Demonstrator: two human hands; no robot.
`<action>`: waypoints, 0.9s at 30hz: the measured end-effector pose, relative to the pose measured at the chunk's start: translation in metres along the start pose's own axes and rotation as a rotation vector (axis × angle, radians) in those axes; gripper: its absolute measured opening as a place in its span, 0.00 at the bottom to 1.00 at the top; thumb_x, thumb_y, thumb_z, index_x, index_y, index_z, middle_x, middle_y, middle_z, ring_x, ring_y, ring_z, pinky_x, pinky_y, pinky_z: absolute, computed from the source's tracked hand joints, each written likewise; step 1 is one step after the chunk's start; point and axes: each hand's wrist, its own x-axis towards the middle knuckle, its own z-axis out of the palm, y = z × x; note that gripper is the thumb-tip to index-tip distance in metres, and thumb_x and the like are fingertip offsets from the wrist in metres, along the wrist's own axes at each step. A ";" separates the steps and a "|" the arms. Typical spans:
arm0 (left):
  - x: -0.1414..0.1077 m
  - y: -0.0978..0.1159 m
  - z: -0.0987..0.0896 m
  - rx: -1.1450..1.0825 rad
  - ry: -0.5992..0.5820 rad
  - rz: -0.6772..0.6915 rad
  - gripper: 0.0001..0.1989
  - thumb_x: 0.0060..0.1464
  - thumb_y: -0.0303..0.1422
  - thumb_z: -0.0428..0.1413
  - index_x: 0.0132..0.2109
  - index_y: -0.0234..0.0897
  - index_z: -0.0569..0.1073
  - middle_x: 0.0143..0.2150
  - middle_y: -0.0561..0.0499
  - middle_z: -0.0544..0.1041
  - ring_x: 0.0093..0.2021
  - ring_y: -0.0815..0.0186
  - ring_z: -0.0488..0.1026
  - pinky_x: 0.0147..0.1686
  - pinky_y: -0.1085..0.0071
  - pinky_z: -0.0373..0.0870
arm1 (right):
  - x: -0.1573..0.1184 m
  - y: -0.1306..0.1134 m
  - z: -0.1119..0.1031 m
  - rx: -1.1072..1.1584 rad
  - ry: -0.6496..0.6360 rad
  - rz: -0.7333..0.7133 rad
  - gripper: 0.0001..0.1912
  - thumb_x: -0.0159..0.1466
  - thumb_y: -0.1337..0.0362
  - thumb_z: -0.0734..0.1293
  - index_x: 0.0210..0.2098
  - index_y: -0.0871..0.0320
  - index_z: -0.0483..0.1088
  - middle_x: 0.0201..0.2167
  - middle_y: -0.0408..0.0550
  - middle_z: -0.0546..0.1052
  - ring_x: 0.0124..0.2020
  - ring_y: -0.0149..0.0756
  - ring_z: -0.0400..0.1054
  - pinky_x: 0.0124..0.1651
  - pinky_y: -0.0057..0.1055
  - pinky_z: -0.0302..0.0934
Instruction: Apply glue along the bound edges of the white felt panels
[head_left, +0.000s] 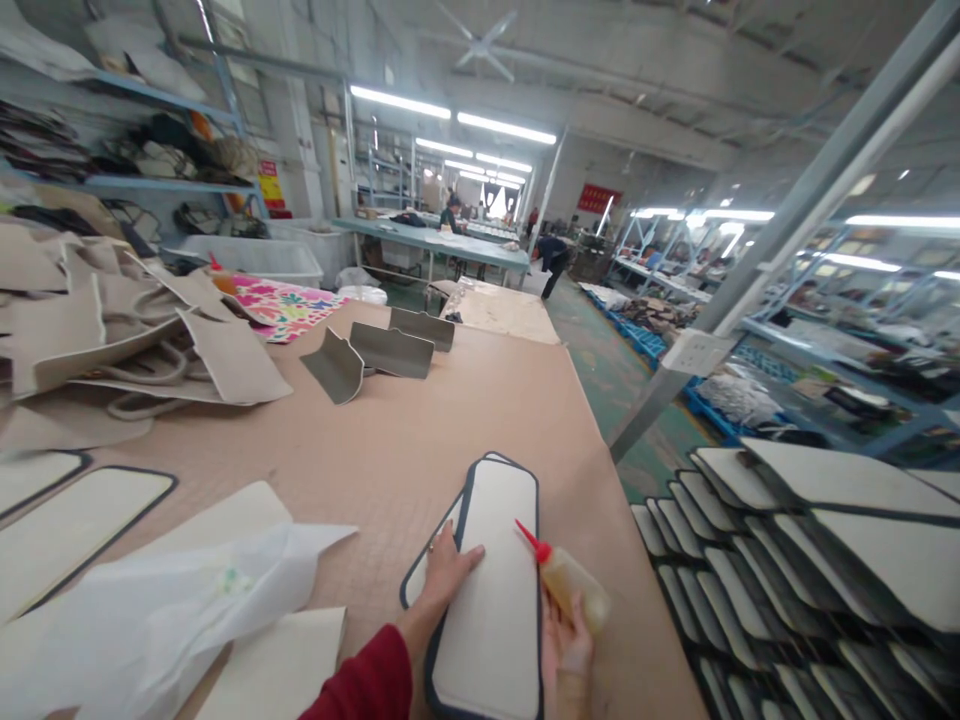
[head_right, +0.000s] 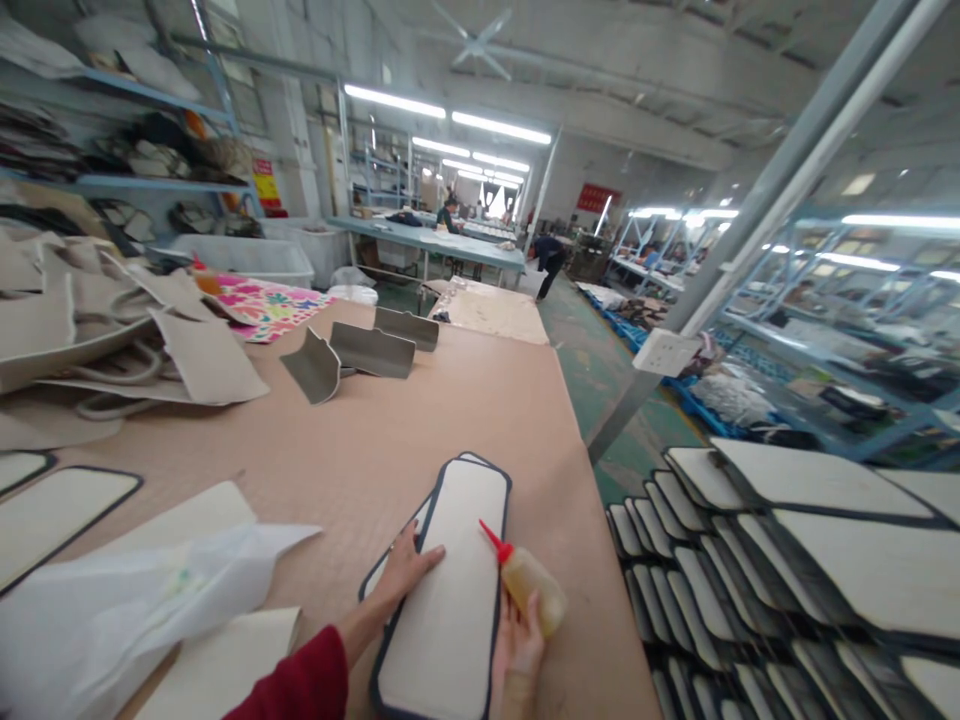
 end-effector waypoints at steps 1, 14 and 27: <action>-0.003 0.001 0.000 -0.030 0.001 -0.009 0.36 0.47 0.36 0.54 0.60 0.20 0.56 0.58 0.28 0.64 0.57 0.50 0.62 0.55 0.61 0.57 | -0.001 0.000 -0.004 0.007 0.005 0.005 0.23 0.41 0.49 0.73 0.30 0.58 0.71 0.32 0.48 0.77 0.39 0.38 0.73 0.53 0.37 0.62; -0.025 -0.034 -0.037 0.180 -0.165 0.192 0.34 0.41 0.27 0.51 0.59 0.27 0.60 0.59 0.38 0.63 0.61 0.55 0.57 0.60 0.61 0.49 | -0.083 -0.006 -0.024 0.015 -0.006 -0.081 0.21 0.51 0.48 0.70 0.37 0.56 0.71 0.37 0.50 0.78 0.45 0.42 0.71 0.51 0.41 0.65; -0.031 -0.007 -0.029 -0.146 0.013 0.110 0.17 0.44 0.35 0.54 0.43 0.35 0.64 0.39 0.46 0.71 0.39 0.60 0.70 0.41 0.64 0.67 | -0.107 -0.036 -0.012 -0.122 0.095 -0.328 0.27 0.42 0.63 0.77 0.40 0.53 0.67 0.34 0.36 0.76 0.35 0.27 0.71 0.38 0.19 0.67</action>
